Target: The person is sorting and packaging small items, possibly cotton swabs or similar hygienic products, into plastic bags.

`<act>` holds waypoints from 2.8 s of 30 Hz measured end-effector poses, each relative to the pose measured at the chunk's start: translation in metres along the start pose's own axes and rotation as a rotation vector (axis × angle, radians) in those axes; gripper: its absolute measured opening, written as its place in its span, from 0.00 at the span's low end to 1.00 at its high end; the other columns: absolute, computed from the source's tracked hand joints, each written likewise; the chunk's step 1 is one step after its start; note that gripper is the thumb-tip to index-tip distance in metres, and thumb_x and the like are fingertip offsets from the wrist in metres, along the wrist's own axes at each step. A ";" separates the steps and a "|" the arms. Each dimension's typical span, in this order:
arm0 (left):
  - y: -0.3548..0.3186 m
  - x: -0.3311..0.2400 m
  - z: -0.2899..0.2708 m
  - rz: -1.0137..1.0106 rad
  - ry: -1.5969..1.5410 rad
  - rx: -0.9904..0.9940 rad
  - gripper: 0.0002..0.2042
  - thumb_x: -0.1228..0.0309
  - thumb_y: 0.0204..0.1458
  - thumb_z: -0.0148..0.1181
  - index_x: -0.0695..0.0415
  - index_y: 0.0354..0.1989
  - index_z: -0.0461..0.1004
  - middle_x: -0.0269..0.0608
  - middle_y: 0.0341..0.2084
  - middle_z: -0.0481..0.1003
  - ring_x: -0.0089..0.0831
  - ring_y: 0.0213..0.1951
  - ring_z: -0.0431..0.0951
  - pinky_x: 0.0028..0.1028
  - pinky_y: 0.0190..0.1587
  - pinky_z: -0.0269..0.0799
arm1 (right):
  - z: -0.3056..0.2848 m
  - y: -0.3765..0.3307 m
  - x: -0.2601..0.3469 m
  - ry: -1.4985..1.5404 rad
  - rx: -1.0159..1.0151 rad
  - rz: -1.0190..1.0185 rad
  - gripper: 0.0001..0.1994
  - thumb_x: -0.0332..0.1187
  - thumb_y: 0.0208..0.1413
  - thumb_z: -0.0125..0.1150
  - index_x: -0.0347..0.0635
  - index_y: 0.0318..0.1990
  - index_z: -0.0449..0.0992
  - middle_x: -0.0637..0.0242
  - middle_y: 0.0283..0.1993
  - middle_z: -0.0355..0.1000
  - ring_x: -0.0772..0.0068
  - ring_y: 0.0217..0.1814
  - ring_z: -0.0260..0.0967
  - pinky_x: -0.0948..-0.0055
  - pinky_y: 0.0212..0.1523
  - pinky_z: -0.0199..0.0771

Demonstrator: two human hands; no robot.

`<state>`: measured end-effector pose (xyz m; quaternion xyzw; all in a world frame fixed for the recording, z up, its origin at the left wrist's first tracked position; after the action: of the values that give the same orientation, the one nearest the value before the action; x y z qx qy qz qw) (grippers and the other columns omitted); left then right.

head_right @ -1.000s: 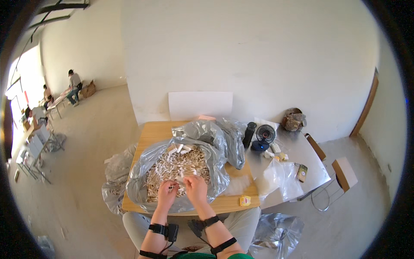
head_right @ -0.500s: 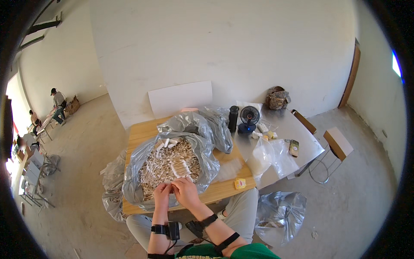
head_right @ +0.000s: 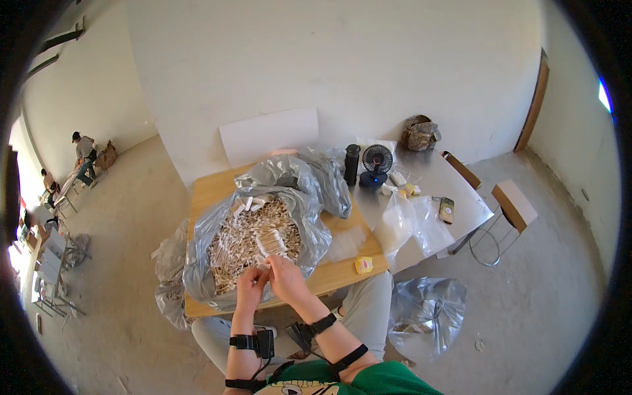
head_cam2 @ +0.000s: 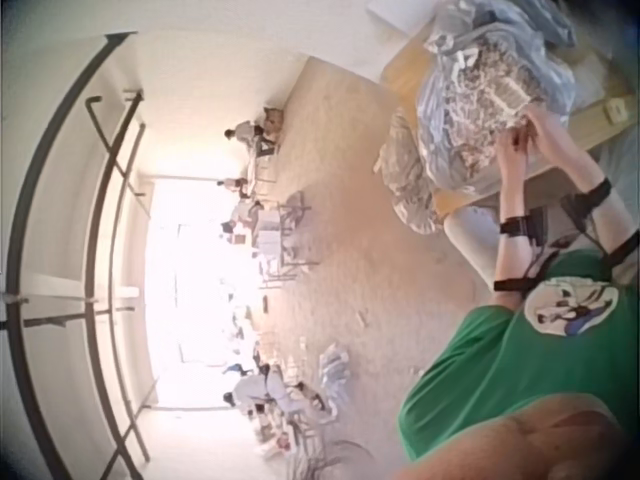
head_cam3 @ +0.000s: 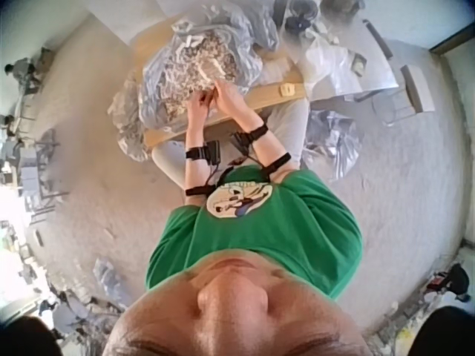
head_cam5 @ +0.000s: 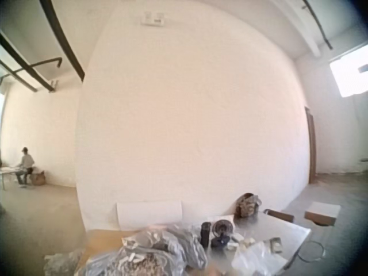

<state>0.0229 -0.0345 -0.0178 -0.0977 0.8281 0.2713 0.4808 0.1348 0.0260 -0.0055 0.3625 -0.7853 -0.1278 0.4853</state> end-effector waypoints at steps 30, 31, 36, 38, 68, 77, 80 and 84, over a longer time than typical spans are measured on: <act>0.004 -0.014 0.002 0.255 0.148 -0.065 0.04 0.82 0.40 0.56 0.64 0.21 0.66 0.48 0.21 0.70 0.46 0.25 0.72 0.34 0.27 0.66 | -0.008 0.005 -0.002 0.209 0.037 0.067 0.13 0.23 0.47 0.55 0.37 0.41 0.66 0.52 0.31 0.68 0.48 0.34 0.67 0.60 0.32 0.67; 0.003 -0.013 0.002 0.245 0.179 -0.039 0.04 0.82 0.40 0.56 0.64 0.20 0.66 0.47 0.21 0.70 0.45 0.25 0.71 0.33 0.27 0.66 | -0.008 0.004 -0.006 0.210 0.039 0.066 0.13 0.23 0.47 0.55 0.37 0.41 0.66 0.52 0.31 0.68 0.48 0.34 0.67 0.60 0.32 0.67; 0.004 -0.006 0.005 0.267 0.046 -0.062 0.05 0.80 0.42 0.57 0.63 0.25 0.66 0.46 0.23 0.70 0.42 0.27 0.71 0.30 0.31 0.67 | -0.005 0.002 -0.018 0.084 -0.108 0.085 0.04 0.23 0.51 0.52 0.39 0.35 0.71 0.55 0.30 0.71 0.56 0.31 0.71 0.62 0.31 0.69; 0.010 -0.011 0.006 0.364 0.011 -0.151 0.06 0.79 0.43 0.58 0.63 0.27 0.67 0.46 0.24 0.70 0.40 0.28 0.72 0.29 0.33 0.67 | -0.001 0.001 -0.037 0.225 -0.100 0.260 0.05 0.23 0.52 0.52 0.38 0.36 0.71 0.58 0.31 0.71 0.62 0.31 0.72 0.65 0.31 0.70; 0.031 0.036 -0.003 -0.356 -0.806 -0.347 0.05 0.75 0.50 0.60 0.60 0.26 0.71 0.27 0.22 0.69 0.12 0.27 0.65 0.15 0.28 0.60 | 0.060 0.038 -0.034 1.284 -0.157 0.592 0.05 0.27 0.53 0.58 0.41 0.27 0.71 0.72 0.27 0.70 0.82 0.29 0.65 0.82 0.34 0.65; 0.035 0.043 -0.006 -0.331 -0.762 -0.465 0.05 0.74 0.51 0.60 0.59 0.27 0.71 0.28 0.22 0.69 0.13 0.26 0.63 0.15 0.29 0.59 | 0.053 0.041 -0.044 1.293 -0.180 0.736 0.04 0.29 0.54 0.58 0.42 0.32 0.69 0.68 0.31 0.71 0.80 0.34 0.67 0.80 0.38 0.66; 0.036 0.043 -0.005 -0.328 -0.777 -0.528 0.05 0.74 0.51 0.59 0.59 0.26 0.70 0.28 0.22 0.69 0.13 0.26 0.64 0.15 0.29 0.59 | 0.060 0.035 -0.051 1.086 0.062 0.652 0.05 0.28 0.54 0.58 0.40 0.36 0.70 0.68 0.34 0.71 0.81 0.35 0.66 0.81 0.39 0.66; 0.038 0.049 -0.008 -0.278 -0.658 -0.524 0.08 0.72 0.52 0.58 0.60 0.25 0.69 0.30 0.20 0.68 0.16 0.25 0.64 0.18 0.28 0.60 | 0.061 0.020 -0.058 0.775 0.192 0.530 0.10 0.28 0.52 0.59 0.36 0.42 0.71 0.71 0.34 0.70 0.84 0.33 0.63 0.83 0.36 0.64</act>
<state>-0.0248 -0.0020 -0.0432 -0.2352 0.5131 0.4216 0.7097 0.0890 0.0711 -0.0631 0.2140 -0.6201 0.2180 0.7226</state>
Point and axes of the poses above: each hand's wrist, its own y-axis towards the middle knuckle, its own z-axis out of the palm, x = y × z, the point moved 2 cm from there along y, towards the middle knuckle
